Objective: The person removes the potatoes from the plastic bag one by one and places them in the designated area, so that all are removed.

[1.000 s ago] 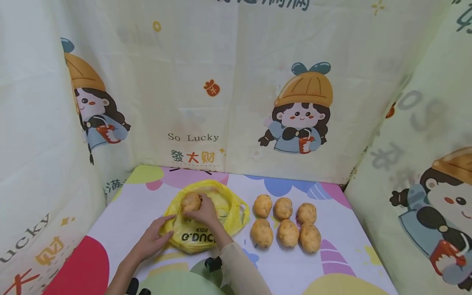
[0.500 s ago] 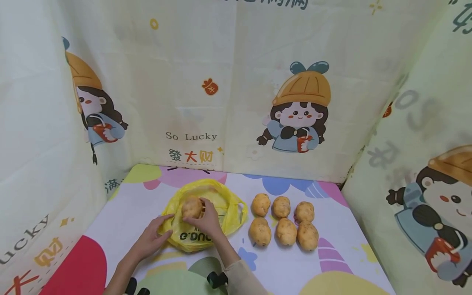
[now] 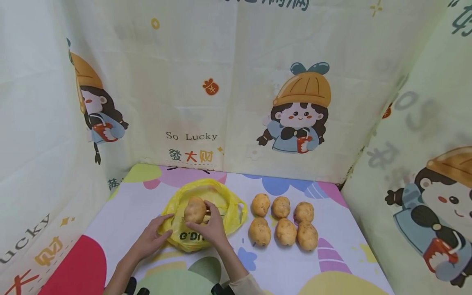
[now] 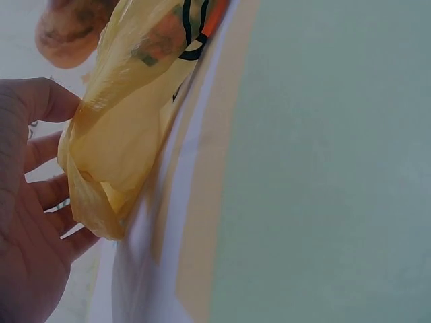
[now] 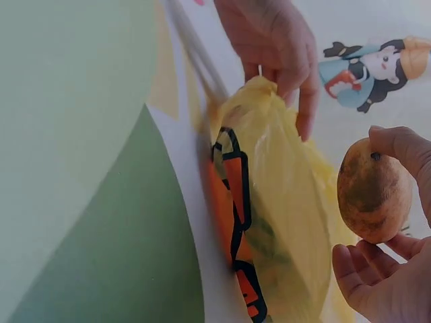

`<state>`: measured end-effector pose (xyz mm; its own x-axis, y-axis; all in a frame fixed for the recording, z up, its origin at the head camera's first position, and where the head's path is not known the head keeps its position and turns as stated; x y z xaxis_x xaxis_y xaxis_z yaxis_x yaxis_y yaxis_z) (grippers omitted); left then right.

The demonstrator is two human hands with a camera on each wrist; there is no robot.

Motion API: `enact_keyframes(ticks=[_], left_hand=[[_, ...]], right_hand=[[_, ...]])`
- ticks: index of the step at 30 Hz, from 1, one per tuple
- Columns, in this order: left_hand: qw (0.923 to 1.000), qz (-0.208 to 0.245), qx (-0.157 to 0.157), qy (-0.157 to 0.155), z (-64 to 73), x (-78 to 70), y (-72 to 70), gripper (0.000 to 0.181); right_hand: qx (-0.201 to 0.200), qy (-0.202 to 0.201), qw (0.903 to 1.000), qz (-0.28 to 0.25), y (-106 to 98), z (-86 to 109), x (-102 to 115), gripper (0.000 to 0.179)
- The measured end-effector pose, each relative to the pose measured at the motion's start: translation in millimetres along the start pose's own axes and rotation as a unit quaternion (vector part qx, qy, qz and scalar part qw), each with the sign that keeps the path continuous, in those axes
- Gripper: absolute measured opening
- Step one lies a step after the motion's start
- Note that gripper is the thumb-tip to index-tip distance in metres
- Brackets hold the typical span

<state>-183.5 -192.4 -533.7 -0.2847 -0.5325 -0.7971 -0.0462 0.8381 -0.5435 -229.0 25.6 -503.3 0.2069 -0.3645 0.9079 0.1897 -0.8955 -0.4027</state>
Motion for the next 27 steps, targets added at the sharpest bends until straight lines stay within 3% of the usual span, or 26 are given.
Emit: enact_keyframes(ticks=[15,27], left_hand=[[0.9999,0.001,-0.005,0.015,0.7,-1.5,1.7,0.05],[0.9999,-0.003,0.001,0.013,1.4,-3.3,2.0,0.049]], right_hand=[[-0.011,0.009,0.9998,-0.012,-15,25.5,9,0.089],[-0.042,0.008,0.9987,-0.026,-32,44.4,8,0.084]])
Point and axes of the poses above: each hand's wrist, its own z-axis away from the middle knuckle, its own y-axis out of the palm, x = y × z, the point moved 5 cm from there along -z, towards the middle knuckle, and after that the axes turned 7 degrees about z, right-handed, at the moved point
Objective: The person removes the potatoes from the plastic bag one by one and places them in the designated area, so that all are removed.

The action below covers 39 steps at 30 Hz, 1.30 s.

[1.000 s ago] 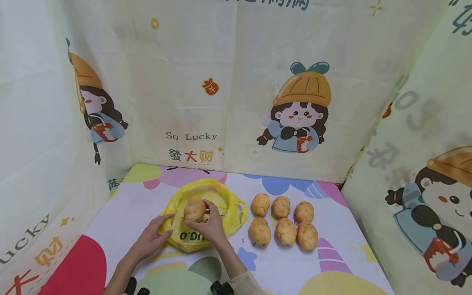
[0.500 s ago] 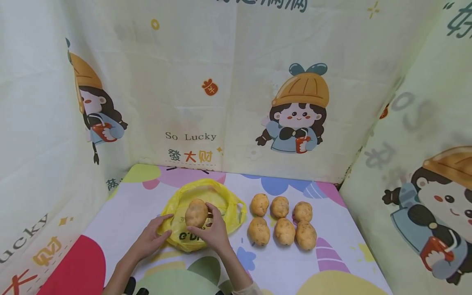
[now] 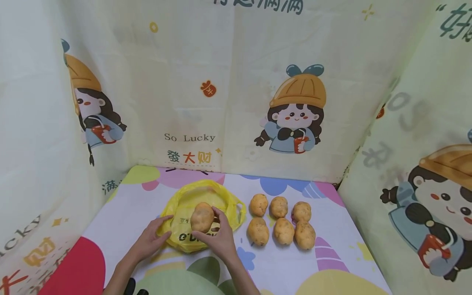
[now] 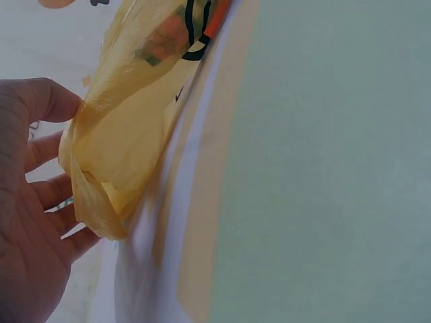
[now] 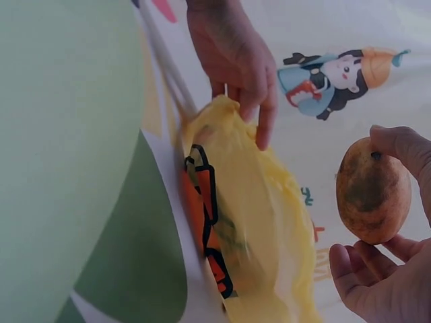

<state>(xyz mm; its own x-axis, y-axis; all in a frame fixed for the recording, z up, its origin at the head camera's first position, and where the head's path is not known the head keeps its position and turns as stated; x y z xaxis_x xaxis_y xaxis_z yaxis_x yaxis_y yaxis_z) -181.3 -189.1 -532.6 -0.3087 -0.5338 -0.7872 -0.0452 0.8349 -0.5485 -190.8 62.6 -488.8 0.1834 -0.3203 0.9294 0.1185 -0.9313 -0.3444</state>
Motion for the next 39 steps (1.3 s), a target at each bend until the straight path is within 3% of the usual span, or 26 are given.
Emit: enact_keyframes(ticks=[12,25,39], left_hand=[[0.9999,-0.004,-0.007,0.007,0.3,-0.1,0.9,0.05],[0.9993,0.003,0.011,-0.035,1.1,-0.8,0.3,0.051],[0.9998,0.002,0.006,-0.019,1.8,0.0,2.7,0.049]], right_hand=[[-0.016,-0.006,0.9999,0.002,-20,20.3,2,0.082],[-0.046,0.015,0.9988,0.008,-48,35.9,-6,0.085],[-0.076,0.05,0.9947,0.048,-83,57.3,-26,0.089]])
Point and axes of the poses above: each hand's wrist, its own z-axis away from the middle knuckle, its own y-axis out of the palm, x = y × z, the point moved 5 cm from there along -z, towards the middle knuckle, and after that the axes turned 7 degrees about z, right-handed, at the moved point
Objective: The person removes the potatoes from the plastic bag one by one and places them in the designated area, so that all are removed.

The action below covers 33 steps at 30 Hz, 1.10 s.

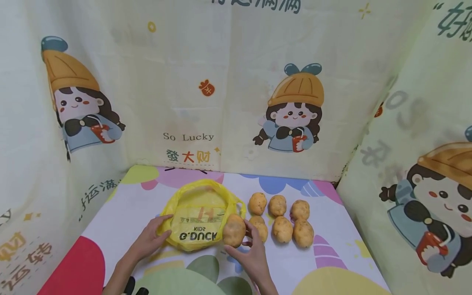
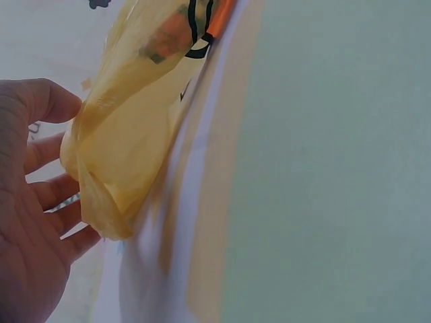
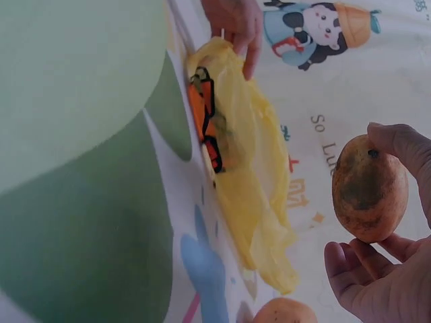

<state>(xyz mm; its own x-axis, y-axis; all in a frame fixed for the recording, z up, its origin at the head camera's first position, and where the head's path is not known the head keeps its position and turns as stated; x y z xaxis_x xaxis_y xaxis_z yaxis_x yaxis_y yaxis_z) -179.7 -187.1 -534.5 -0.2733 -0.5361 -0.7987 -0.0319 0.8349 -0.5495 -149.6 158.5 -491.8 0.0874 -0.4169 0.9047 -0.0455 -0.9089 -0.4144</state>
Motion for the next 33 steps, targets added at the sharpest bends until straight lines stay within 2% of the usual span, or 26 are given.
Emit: enact_keyframes(ticks=[8,17,22,27,33], left_hand=[[1.0,0.001,0.002,0.0,-0.6,1.8,-0.3,0.049],[0.9998,-0.004,0.009,-0.019,-0.9,0.4,-0.7,0.05],[1.0,-0.005,0.005,-0.007,-3.6,0.0,-0.8,0.05],[1.0,0.002,0.002,0.008,-5.2,0.4,-0.2,0.05],[0.9999,0.005,0.006,0.008,-7.6,3.0,1.3,0.05]], right_hand=[[-0.003,0.013,0.9992,0.037,-13,6.1,-11,0.091],[-0.035,-0.015,0.9973,0.063,-26,9.3,-14,0.091],[-0.045,-0.029,0.9961,0.07,-33,11.5,-16,0.092],[-0.049,-0.026,0.9947,0.087,-41,14.8,-20,0.092],[-0.071,-0.052,0.9908,0.103,-50,16.4,-22,0.091]])
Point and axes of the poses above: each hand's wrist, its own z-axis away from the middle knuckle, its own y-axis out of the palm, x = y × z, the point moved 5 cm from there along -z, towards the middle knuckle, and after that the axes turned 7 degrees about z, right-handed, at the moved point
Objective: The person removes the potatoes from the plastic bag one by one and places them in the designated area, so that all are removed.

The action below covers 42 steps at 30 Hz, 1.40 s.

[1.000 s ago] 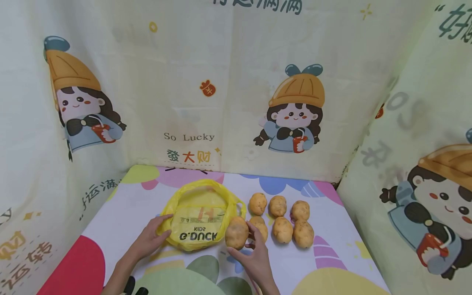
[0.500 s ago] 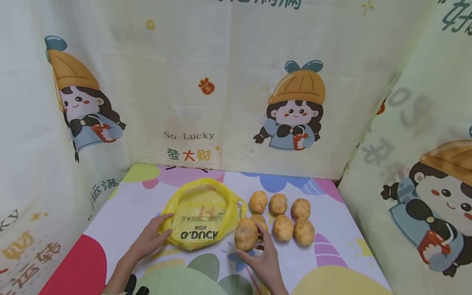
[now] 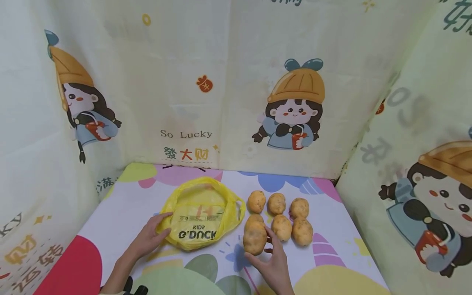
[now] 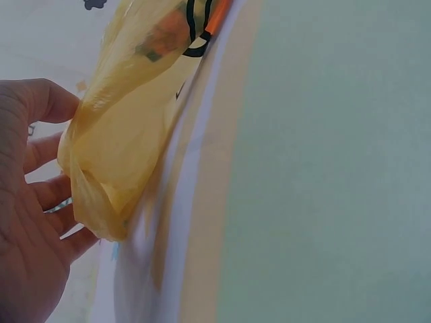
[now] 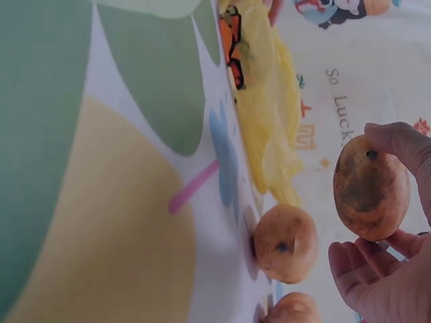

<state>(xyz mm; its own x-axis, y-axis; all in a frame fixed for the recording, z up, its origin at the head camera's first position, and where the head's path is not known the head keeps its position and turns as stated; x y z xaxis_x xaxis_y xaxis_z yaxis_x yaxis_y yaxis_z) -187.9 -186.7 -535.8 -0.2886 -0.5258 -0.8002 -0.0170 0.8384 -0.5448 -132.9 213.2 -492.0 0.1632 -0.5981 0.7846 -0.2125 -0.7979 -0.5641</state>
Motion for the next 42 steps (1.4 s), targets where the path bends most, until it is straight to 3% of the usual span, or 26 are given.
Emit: enact_keyframes(ticks=[4,11,20,33,42], left_hand=[[1.0,-0.002,-0.001,0.002,-1.4,0.4,-0.8,0.05],[1.0,0.001,-0.004,-0.001,-1.0,0.4,-0.7,0.051],[1.0,-0.001,-0.004,-0.008,0.3,-0.2,-2.9,0.051],[1.0,-0.002,-0.004,-0.004,0.0,-1.1,-4.8,0.05],[0.9997,0.0,0.003,-0.025,0.7,-0.8,-4.7,0.051]], right_hand=[[-0.015,-0.023,0.9996,0.008,-5,-1.5,-2,0.091],[-0.024,-0.028,0.9985,0.041,-18,-4.8,-9,0.093],[-0.053,-0.057,0.9943,0.073,-46,-14.2,-19,0.094],[-0.076,-0.064,0.9928,0.067,-68,-21.6,-35,0.096],[-0.081,-0.047,0.9931,0.07,-85,-26.3,-52,0.096]])
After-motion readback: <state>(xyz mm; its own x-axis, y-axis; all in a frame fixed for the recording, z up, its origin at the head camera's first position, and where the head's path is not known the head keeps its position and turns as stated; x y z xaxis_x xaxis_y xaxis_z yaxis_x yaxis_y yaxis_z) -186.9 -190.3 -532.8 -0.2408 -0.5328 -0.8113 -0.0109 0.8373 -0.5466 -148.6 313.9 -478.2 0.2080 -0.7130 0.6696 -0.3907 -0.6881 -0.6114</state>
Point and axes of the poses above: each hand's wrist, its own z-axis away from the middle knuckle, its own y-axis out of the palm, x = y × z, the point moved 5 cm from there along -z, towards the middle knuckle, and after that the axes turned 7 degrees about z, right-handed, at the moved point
